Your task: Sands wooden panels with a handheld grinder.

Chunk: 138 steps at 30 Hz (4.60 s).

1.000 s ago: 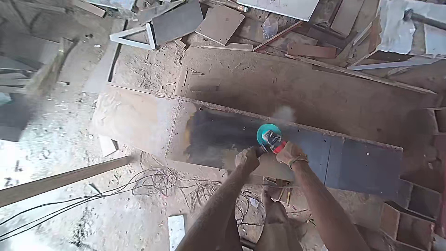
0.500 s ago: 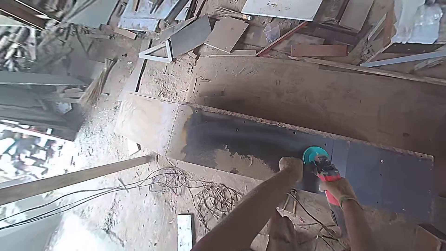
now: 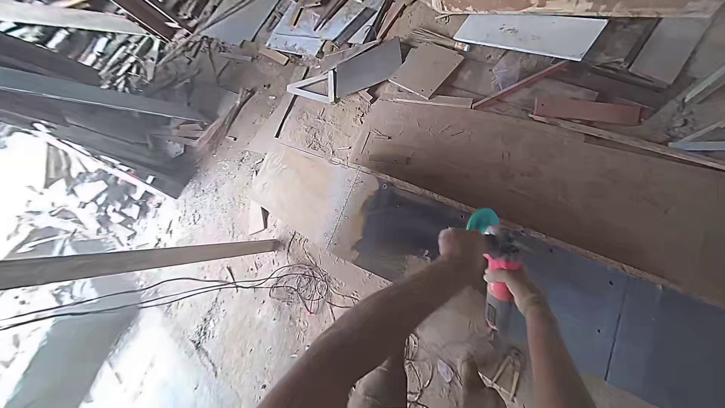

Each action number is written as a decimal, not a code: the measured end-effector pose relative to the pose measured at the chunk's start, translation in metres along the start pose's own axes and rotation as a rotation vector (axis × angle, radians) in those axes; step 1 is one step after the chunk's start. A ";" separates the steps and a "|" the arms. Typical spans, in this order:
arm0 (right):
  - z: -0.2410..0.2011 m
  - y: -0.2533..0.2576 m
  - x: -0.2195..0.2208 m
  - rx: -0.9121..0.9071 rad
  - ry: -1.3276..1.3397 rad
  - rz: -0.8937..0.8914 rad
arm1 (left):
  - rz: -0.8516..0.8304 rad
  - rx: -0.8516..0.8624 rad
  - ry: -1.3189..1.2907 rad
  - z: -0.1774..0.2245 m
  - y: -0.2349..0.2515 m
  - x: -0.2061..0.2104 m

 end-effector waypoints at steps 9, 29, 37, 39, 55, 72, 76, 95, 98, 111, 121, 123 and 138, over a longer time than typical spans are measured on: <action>-0.162 -0.006 0.215 -0.015 -0.748 -0.278 | 0.042 -0.297 0.009 -0.274 -0.007 0.002; -0.182 -0.021 0.005 0.266 -1.223 -0.137 | -0.199 -0.019 -0.447 -0.073 0.078 0.077; -0.039 -0.019 -0.191 0.557 -0.998 0.001 | -0.308 0.171 -0.155 0.142 0.106 0.117; -0.007 -0.019 -0.232 0.611 -0.935 0.029 | -0.304 0.229 -0.087 0.190 0.111 0.121; 0.011 0.027 -0.120 0.131 -0.302 -0.046 | -0.109 -0.013 0.268 0.105 0.061 0.010; -0.229 0.003 0.258 -0.148 -0.920 -0.367 | 0.052 -0.432 -0.050 -0.349 0.031 0.006; -0.252 -0.015 0.238 -0.092 -0.979 -0.362 | 0.011 -0.320 -0.199 -0.345 0.047 0.023; -0.129 -0.003 -0.047 0.360 -0.960 -0.089 | -0.194 -0.020 -0.114 -0.023 0.098 0.055; -0.095 0.001 -0.099 0.392 -0.887 -0.080 | -0.209 0.009 -0.033 0.034 0.103 0.062; 0.043 0.005 -0.273 0.559 -0.655 0.075 | -0.226 0.146 0.208 0.252 0.117 0.093; 0.078 0.024 -0.265 0.429 -0.520 0.133 | -0.149 0.153 0.211 0.247 0.113 0.087; 0.050 0.029 -0.239 0.403 -0.576 0.095 | -0.125 0.111 0.188 0.215 0.112 0.075; -0.128 0.032 0.002 0.293 -0.974 0.008 | -0.106 -0.101 -0.188 -0.066 0.078 0.018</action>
Point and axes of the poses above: each hand's wrist, its own y-axis towards the middle knuckle, its own x-axis out of the palm, z = x × y, the point moved 1 cm from there along y, towards the middle knuckle, and after that the axes turned 2 degrees about -x, right-handed, at the moved point
